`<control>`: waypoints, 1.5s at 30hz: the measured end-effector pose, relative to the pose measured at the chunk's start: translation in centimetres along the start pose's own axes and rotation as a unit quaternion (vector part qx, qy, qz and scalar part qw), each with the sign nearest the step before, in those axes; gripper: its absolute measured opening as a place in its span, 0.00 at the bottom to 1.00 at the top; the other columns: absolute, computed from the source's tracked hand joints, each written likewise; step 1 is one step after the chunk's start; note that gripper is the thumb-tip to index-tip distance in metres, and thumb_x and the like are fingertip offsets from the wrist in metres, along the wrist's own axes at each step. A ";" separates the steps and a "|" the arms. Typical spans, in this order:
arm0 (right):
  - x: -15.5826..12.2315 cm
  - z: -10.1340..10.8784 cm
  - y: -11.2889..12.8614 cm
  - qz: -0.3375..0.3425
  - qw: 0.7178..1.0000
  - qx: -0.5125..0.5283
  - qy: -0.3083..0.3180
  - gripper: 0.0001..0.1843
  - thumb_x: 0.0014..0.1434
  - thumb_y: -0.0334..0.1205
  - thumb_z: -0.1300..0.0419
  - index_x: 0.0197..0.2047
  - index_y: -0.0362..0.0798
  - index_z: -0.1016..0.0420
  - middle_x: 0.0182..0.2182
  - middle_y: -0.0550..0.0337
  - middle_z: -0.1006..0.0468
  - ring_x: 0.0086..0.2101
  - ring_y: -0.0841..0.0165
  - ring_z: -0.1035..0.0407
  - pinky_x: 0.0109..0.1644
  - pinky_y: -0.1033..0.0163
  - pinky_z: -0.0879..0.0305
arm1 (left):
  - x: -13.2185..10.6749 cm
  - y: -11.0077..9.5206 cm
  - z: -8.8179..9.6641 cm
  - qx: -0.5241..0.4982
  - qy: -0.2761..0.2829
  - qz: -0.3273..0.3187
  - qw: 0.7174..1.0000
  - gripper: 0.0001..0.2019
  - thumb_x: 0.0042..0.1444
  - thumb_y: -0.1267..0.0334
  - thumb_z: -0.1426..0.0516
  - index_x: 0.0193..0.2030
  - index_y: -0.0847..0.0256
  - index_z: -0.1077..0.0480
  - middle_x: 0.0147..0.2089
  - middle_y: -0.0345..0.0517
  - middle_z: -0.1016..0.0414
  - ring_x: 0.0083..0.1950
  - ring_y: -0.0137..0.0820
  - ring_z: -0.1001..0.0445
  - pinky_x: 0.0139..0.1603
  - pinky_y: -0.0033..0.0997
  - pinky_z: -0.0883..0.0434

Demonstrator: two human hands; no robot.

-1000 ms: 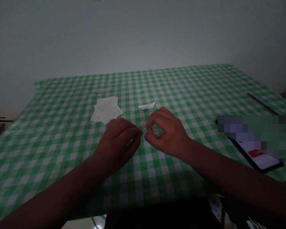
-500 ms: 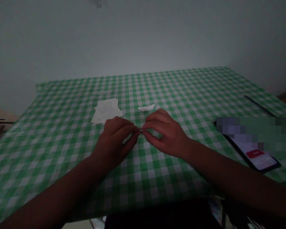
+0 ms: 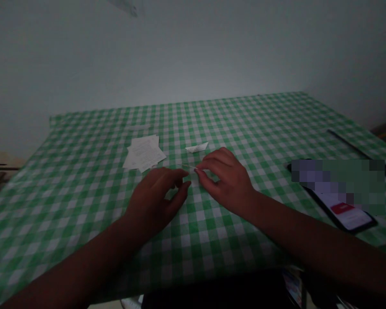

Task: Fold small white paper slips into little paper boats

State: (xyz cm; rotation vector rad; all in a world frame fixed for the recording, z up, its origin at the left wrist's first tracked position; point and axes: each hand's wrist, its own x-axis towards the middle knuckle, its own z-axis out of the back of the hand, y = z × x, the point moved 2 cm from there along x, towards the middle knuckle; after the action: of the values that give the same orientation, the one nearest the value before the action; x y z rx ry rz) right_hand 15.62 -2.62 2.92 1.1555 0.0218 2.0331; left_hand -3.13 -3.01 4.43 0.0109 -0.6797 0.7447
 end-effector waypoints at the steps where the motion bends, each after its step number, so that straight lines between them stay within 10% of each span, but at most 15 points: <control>1: -0.1 -0.1 0.2 0.008 1.000 -0.003 -0.001 0.06 0.64 0.33 0.43 0.36 0.47 0.26 0.34 0.56 0.23 0.37 0.63 0.31 0.44 0.53 0.34 | -0.1 0.0 -0.2 -0.014 0.009 0.017 1.000 0.11 0.61 0.65 0.41 0.50 0.59 0.32 0.36 0.40 0.24 0.35 0.30 0.24 0.39 0.31 0.26; 11: -0.4 0.0 0.7 0.056 0.996 0.068 0.019 0.11 0.61 0.34 0.41 0.47 0.45 0.24 0.42 0.50 0.22 0.43 0.61 0.30 0.48 0.49 0.33 | 0.3 1.6 -0.4 -0.073 0.018 0.053 0.996 0.05 0.63 0.66 0.45 0.43 0.59 0.29 0.42 0.43 0.21 0.42 0.32 0.22 0.44 0.33 0.24; 16: 0.1 0.9 -1.2 -0.141 0.978 0.148 -0.050 0.11 0.59 0.32 0.40 0.46 0.49 0.24 0.40 0.56 0.23 0.41 0.65 0.29 0.45 0.56 0.31 | 0.4 2.5 -0.6 -0.067 0.050 0.081 0.993 0.03 0.62 0.65 0.43 0.39 0.59 0.28 0.41 0.41 0.21 0.41 0.31 0.22 0.45 0.31 0.25; 23: 0.4 0.6 -1.9 -0.308 0.898 0.314 0.030 0.06 0.60 0.41 0.37 0.38 0.48 0.21 0.36 0.59 0.20 0.37 0.67 0.27 0.37 0.62 0.32 | 0.3 1.9 -0.5 -0.057 0.055 0.055 0.995 0.03 0.61 0.67 0.43 0.39 0.58 0.27 0.40 0.40 0.20 0.40 0.30 0.22 0.44 0.30 0.25; 35: 0.4 0.9 -1.4 -0.114 0.970 0.199 0.082 0.02 0.61 0.33 0.37 0.34 0.47 0.25 0.31 0.63 0.24 0.34 0.72 0.30 0.40 0.64 0.34 | -0.5 1.7 -0.7 -0.113 0.012 0.088 0.990 0.22 0.57 0.65 0.38 0.57 0.57 0.37 0.40 0.40 0.23 0.37 0.28 0.23 0.39 0.28 0.25; 45: 0.0 0.0 -0.7 -0.073 0.967 0.220 0.107 0.03 0.59 0.31 0.35 0.35 0.49 0.24 0.33 0.61 0.21 0.38 0.69 0.27 0.44 0.61 0.30 | 0.4 0.8 -0.3 -0.118 0.043 -0.026 0.992 0.04 0.61 0.70 0.41 0.42 0.61 0.29 0.41 0.44 0.23 0.42 0.29 0.23 0.43 0.28 0.25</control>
State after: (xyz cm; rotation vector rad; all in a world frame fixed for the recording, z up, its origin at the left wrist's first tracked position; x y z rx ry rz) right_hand 16.05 -2.10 2.63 1.1464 0.6767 2.0650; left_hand -3.25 -2.10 4.27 -0.2185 -0.6790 0.6068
